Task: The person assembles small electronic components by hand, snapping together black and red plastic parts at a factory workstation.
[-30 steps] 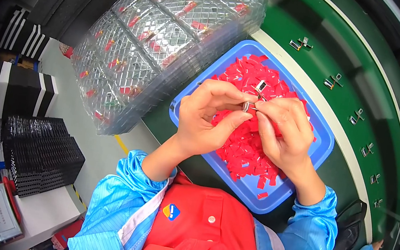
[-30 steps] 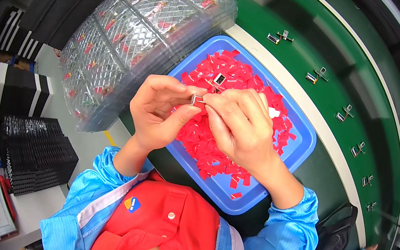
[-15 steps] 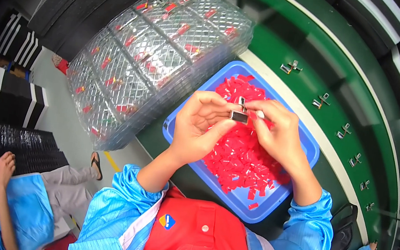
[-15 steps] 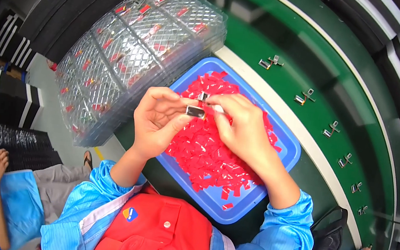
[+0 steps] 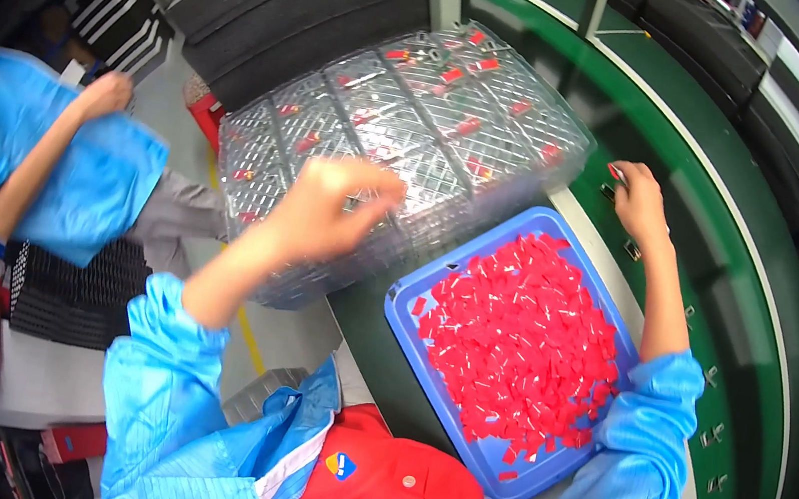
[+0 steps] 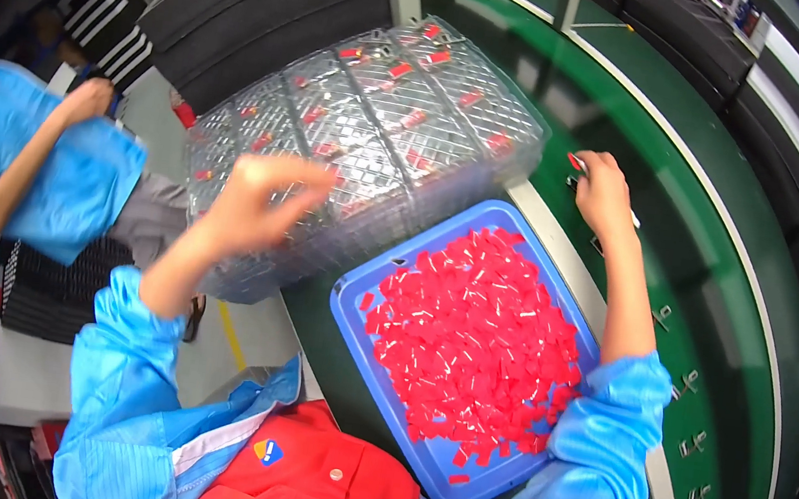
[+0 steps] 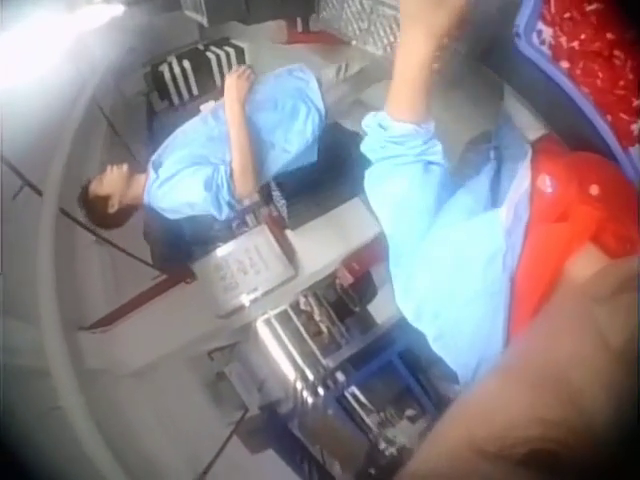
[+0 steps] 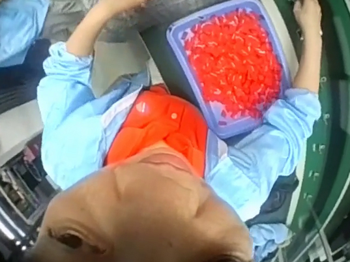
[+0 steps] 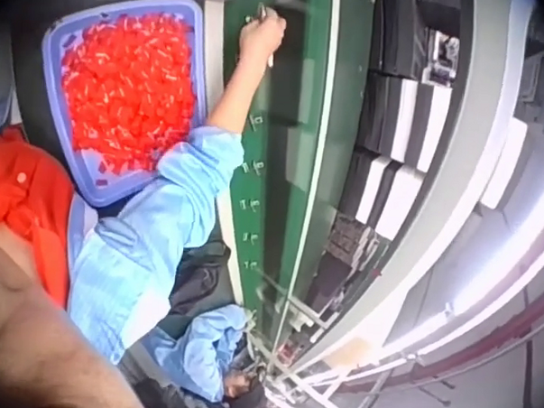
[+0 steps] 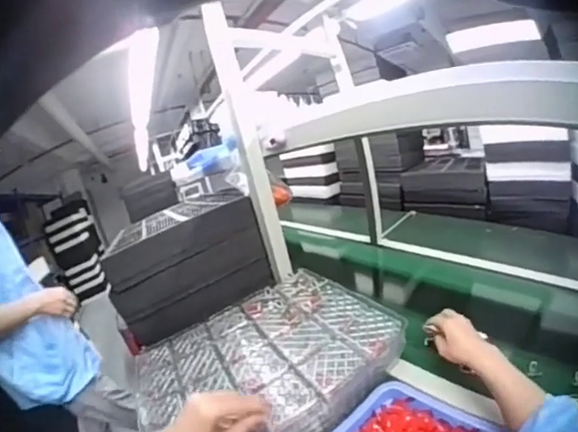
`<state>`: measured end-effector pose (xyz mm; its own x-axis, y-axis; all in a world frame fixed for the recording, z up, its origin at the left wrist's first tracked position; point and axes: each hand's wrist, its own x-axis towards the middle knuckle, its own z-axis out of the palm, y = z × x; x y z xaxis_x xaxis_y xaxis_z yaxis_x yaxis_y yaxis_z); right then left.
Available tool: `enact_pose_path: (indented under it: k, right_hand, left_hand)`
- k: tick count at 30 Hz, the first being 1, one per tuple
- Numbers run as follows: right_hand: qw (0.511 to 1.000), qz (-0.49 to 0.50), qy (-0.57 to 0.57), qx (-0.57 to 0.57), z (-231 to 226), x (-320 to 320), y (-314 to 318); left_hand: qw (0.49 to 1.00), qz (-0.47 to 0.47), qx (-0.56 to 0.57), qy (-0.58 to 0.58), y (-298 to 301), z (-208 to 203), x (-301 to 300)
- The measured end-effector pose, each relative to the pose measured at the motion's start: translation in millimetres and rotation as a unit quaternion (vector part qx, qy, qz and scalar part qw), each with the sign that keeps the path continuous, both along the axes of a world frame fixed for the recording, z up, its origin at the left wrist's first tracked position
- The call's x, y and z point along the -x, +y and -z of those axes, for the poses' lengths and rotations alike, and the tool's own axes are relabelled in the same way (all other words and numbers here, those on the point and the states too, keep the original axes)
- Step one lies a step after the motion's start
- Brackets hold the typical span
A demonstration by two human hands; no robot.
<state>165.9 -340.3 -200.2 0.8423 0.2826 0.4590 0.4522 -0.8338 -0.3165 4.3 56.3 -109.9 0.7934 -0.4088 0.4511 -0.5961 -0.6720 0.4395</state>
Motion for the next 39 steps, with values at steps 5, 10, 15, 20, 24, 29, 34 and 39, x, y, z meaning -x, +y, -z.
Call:
enact_pose_path:
  k: [5, 10, 15, 20, 24, 29, 34, 39]
  right_hand:
    - [0.991, -0.12, -0.002, -0.053, -55, 84, 39]
    - [0.991, -0.131, -0.008, -0.039, -66, 156, 49]
    - [0.983, -0.121, 0.058, -0.124, -65, 194, 54]
    - [0.977, -0.149, 0.016, -0.154, -72, 219, 71]
    - [0.979, -0.152, -0.03, -0.133, -67, 228, 81]
    - [0.969, -0.171, -0.108, -0.139, -62, 234, 91]
    - [0.972, -0.169, -0.095, -0.132, -60, 238, 89]
    - [0.964, -0.165, -0.143, -0.151, -54, 235, 91]
  left_hand:
    - [0.981, -0.111, -0.054, -0.15, 57, 16, -129]
    - [0.977, -0.192, -0.073, -0.064, 57, 42, -182]
    - [0.983, -0.136, -0.029, -0.123, 36, 21, -119]
    - [0.948, -0.004, 0.301, 0.105, -23, -9, 4]
    - [0.906, 0.108, 0.398, 0.097, -72, 22, 54]
    - [0.895, 0.156, 0.408, 0.089, -115, 56, 71]
    - [0.875, 0.136, 0.462, 0.038, -130, 58, 75]
    - [0.871, 0.134, 0.471, 0.039, -133, 60, 76]
